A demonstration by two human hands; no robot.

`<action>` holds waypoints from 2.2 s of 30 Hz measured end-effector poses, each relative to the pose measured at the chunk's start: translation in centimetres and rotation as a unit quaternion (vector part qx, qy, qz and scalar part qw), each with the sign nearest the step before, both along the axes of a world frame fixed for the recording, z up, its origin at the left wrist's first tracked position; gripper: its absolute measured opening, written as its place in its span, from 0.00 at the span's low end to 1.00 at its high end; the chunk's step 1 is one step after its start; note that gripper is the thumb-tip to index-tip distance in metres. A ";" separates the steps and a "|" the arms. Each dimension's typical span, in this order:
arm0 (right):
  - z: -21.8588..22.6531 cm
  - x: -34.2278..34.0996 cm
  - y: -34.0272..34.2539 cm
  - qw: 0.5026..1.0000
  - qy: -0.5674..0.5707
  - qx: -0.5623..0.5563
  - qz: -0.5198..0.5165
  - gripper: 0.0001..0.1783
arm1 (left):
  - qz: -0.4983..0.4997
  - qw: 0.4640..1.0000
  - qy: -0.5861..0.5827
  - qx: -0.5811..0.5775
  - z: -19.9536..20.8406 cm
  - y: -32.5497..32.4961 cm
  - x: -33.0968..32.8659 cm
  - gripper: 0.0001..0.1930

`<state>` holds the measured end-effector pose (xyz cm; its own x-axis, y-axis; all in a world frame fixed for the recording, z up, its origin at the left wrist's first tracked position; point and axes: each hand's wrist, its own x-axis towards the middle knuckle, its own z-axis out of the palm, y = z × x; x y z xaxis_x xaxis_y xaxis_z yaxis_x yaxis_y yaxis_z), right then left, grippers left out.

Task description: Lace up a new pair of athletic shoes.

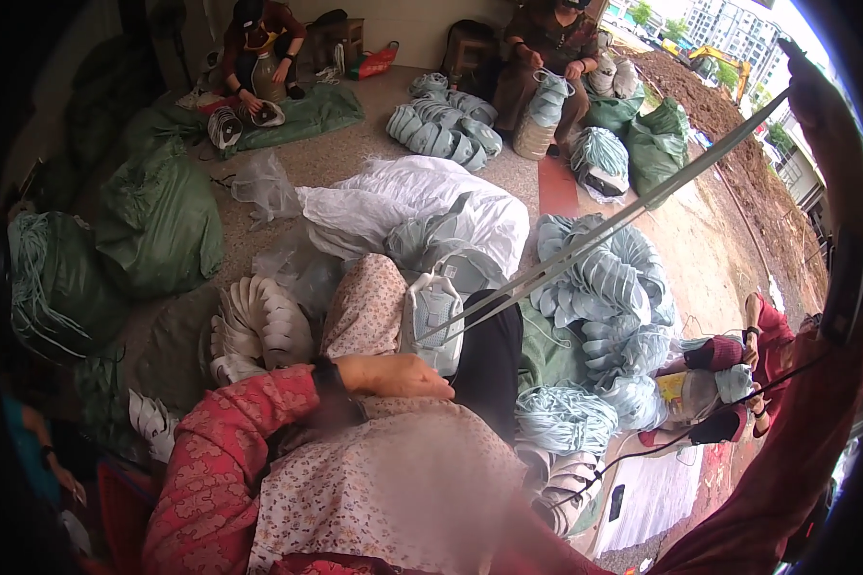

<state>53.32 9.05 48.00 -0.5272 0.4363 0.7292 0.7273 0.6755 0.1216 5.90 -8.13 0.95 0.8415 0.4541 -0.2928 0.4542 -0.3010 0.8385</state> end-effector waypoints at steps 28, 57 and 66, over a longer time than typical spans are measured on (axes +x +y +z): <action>-3.8 -19.1 7.6 0.894 0.017 -0.444 0.063 0.20 | 0.080 0.984 -0.116 0.111 -3.9 10.5 -0.6 0.16; -30.3 1.0 1.9 0.940 -0.141 -0.129 -0.282 0.15 | 0.316 0.779 -0.429 -0.330 -3.1 10.6 1.8 0.26; -43.1 -18.3 -14.6 0.893 -0.122 -0.421 0.101 0.32 | 0.347 0.792 -0.412 -0.287 -0.6 11.4 1.1 0.26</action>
